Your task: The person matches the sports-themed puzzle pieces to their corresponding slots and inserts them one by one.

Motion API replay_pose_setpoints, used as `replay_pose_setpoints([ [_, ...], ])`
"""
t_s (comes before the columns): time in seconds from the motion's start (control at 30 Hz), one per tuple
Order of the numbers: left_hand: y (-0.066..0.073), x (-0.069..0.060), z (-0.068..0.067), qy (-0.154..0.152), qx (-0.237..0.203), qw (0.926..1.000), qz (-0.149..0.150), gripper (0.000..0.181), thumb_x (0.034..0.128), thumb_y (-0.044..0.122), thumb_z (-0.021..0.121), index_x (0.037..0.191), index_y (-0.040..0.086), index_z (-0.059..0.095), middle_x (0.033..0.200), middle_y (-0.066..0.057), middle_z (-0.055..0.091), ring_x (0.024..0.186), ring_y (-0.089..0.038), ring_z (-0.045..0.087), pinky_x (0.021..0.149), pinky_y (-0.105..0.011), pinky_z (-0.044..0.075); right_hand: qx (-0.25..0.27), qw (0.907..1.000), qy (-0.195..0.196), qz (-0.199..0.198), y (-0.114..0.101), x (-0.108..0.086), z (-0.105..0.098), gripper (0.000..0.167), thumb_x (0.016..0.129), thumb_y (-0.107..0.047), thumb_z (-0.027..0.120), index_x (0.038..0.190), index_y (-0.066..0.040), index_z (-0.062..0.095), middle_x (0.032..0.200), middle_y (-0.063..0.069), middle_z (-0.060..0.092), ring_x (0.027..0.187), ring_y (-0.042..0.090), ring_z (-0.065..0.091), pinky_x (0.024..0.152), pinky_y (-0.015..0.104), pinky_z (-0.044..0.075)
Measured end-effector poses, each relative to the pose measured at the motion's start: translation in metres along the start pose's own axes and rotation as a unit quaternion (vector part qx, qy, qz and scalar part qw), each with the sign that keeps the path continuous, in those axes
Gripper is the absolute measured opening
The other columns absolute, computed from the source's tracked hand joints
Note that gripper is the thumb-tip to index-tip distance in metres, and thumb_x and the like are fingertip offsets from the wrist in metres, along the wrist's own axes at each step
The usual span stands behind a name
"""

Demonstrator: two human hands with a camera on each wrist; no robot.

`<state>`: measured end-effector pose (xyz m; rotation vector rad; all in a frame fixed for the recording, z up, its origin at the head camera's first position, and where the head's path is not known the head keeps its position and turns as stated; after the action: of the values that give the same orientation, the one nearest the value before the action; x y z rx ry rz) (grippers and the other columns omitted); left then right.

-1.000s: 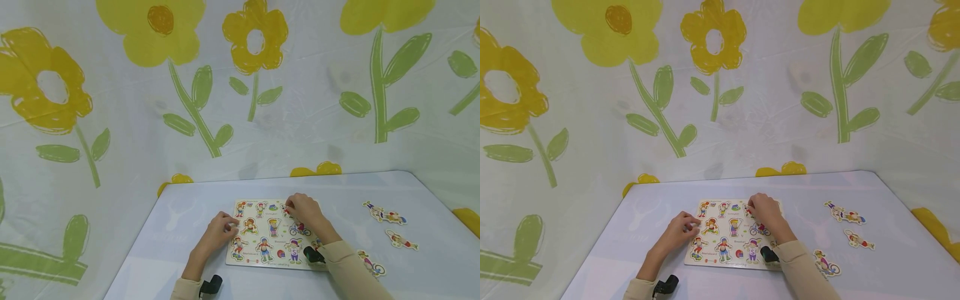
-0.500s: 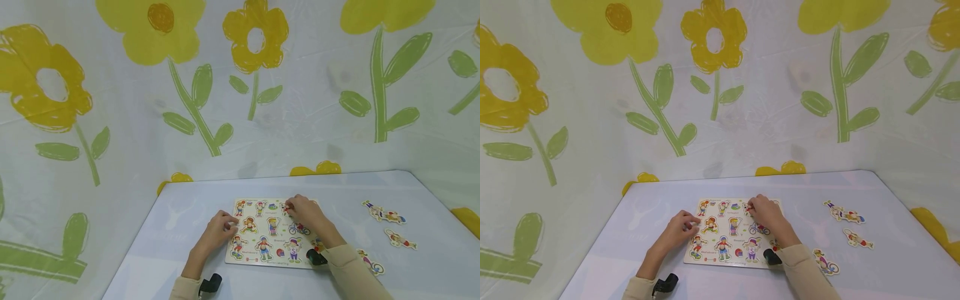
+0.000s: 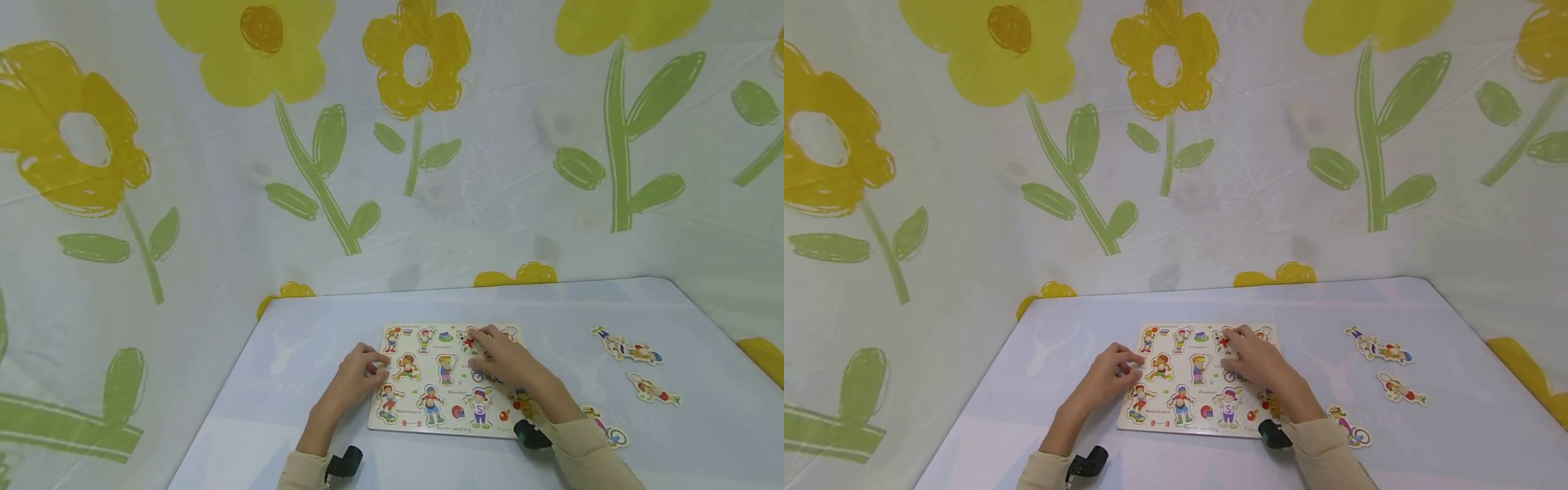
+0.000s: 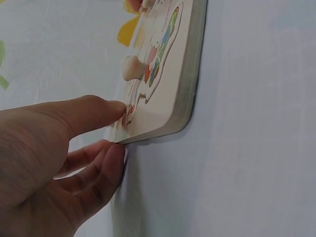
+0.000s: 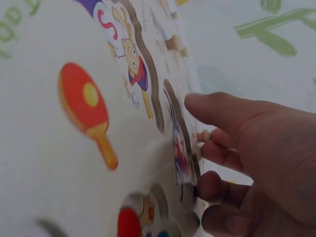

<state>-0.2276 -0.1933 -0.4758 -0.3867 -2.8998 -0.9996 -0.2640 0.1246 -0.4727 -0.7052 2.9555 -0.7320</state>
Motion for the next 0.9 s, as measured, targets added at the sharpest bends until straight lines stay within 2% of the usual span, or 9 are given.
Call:
replay_pose_setpoints([
  [0.13, 0.001, 0.0, 0.001, -0.001, 0.0, 1.0, -0.005, 0.024, 0.0865, 0.012, 0.072, 0.11, 0.008, 0.072, 0.107, -0.008, 0.056, 0.084, -0.014, 0.053, 0.065, -0.019, 0.043, 0.01, 0.9999, 0.009, -0.003, 0.003, -0.009, -0.004, 0.058, 0.093, -0.031, 0.067, 0.143, -0.009, 0.049, 0.135, 0.015, 0.053, 0.117, 0.034, 0.058, 0.094, 0.054, 0.048],
  [0.27, 0.001, -0.001, 0.001, 0.004, 0.004, 1.0, -0.003, 0.023, 0.0867, 0.013, 0.072, 0.109, 0.009, 0.073, 0.107, -0.008, 0.057, 0.084, -0.014, 0.054, 0.065, -0.02, 0.043, 0.035, 0.9989, 0.024, 0.018, 0.011, -0.019, -0.011, 0.05, 0.092, -0.029, 0.068, 0.139, -0.015, 0.054, 0.131, 0.01, 0.058, 0.116, 0.029, 0.06, 0.094, 0.052, 0.05],
  [0.33, 0.0, -0.001, 0.001, 0.007, 0.008, 0.9999, 0.0, 0.022, 0.0867, 0.014, 0.072, 0.109, 0.01, 0.073, 0.106, -0.007, 0.057, 0.084, -0.014, 0.055, 0.065, -0.02, 0.043, 0.048, 0.9982, 0.03, 0.019, 0.016, -0.024, -0.017, 0.045, 0.092, -0.026, 0.068, 0.135, -0.017, 0.057, 0.123, 0.007, 0.062, 0.105, 0.023, 0.062, 0.09, 0.046, 0.052],
  [0.4, -0.001, -0.001, 0.001, 0.01, 0.01, 0.9999, 0.003, 0.022, 0.0867, 0.014, 0.072, 0.108, 0.011, 0.073, 0.106, -0.006, 0.057, 0.084, -0.013, 0.055, 0.066, -0.019, 0.043, 0.054, 0.9978, 0.038, 0.009, 0.022, -0.029, -0.023, 0.039, 0.092, -0.023, 0.068, 0.13, -0.016, 0.061, 0.112, 0.003, 0.066, 0.087, 0.014, 0.06, 0.079, 0.035, 0.053],
  [0.5, -0.003, -0.001, 0.002, 0.01, 0.012, 0.9999, 0.006, 0.022, 0.0867, 0.014, 0.072, 0.108, 0.011, 0.073, 0.105, -0.007, 0.057, 0.083, -0.013, 0.054, 0.065, -0.019, 0.043, 0.06, 0.9972, 0.044, 0.001, 0.031, -0.034, -0.032, 0.03, 0.091, -0.019, 0.069, 0.12, -0.014, 0.067, 0.096, -0.002, 0.067, 0.068, 0.008, 0.049, 0.064, 0.024, 0.045],
  [0.67, -0.004, -0.001, 0.003, 0.009, 0.014, 0.9998, 0.012, 0.022, 0.0864, 0.014, 0.072, 0.108, 0.01, 0.073, 0.105, -0.007, 0.057, 0.082, -0.013, 0.054, 0.065, -0.019, 0.043, 0.059, 0.998, 0.018, 0.01, 0.044, -0.043, -0.043, 0.021, 0.09, -0.022, 0.07, 0.11, -0.015, 0.071, 0.085, -0.007, 0.063, 0.064, 0.005, 0.046, 0.058, 0.02, 0.042],
  [0.9, -0.002, -0.001, 0.001, 0.014, 0.008, 0.9996, 0.023, 0.022, 0.0864, 0.013, 0.072, 0.108, 0.009, 0.073, 0.105, -0.008, 0.057, 0.082, -0.013, 0.055, 0.065, -0.019, 0.044, 0.08, 0.9961, -0.035, 0.007, 0.062, -0.059, -0.067, 0.022, 0.087, -0.029, 0.073, 0.104, -0.015, 0.072, 0.082, -0.007, 0.061, 0.068, 0.005, 0.048, 0.059, 0.022, 0.043],
])
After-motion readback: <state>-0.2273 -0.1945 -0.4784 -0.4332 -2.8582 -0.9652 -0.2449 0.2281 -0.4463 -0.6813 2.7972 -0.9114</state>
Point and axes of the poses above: each hand's wrist, its own x-axis towards the middle knuckle, its own z-axis out of the palm, y = z × x, the point moved 1 cm from there along x, towards the middle knuckle
